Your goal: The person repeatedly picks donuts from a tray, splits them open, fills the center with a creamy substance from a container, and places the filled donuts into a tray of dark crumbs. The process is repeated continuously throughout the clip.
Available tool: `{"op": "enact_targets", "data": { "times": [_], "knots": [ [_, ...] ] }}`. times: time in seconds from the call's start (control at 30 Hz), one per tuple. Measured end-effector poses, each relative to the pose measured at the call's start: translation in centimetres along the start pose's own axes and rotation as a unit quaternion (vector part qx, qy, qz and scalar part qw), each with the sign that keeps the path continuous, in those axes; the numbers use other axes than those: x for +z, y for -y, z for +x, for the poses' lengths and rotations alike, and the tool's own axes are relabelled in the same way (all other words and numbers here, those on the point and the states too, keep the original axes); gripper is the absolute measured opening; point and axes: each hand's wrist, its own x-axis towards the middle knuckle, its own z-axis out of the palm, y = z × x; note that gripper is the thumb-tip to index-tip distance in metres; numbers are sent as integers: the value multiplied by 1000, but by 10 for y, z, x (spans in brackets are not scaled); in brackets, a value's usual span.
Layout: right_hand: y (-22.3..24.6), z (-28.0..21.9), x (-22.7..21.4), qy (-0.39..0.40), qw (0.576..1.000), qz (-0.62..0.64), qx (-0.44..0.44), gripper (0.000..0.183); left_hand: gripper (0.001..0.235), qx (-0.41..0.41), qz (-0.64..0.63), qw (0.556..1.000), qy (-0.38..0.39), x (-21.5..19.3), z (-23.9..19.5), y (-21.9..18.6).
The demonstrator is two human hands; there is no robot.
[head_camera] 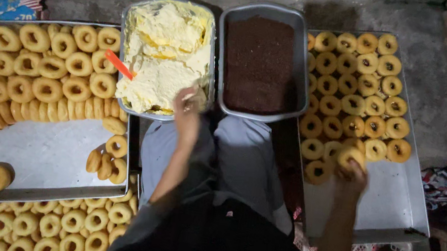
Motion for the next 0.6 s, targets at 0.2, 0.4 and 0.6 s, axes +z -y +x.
{"op": "enact_targets", "data": {
  "times": [0.2, 0.4, 0.6],
  "knots": [
    [53, -81, -46, -213, 915, -320, 119, 32, 26, -23, 193, 951, -238, -176, -22, 52],
    [30, -85, -33, -34, 871, -424, 247, 53, 49, -197, 295, 878, -322, -286, -53, 81],
    [15, -82, -17, -1, 844, -479, 241, 65, 89, -322, 389, 824, -256, -314, -48, 79]
  ]
}}
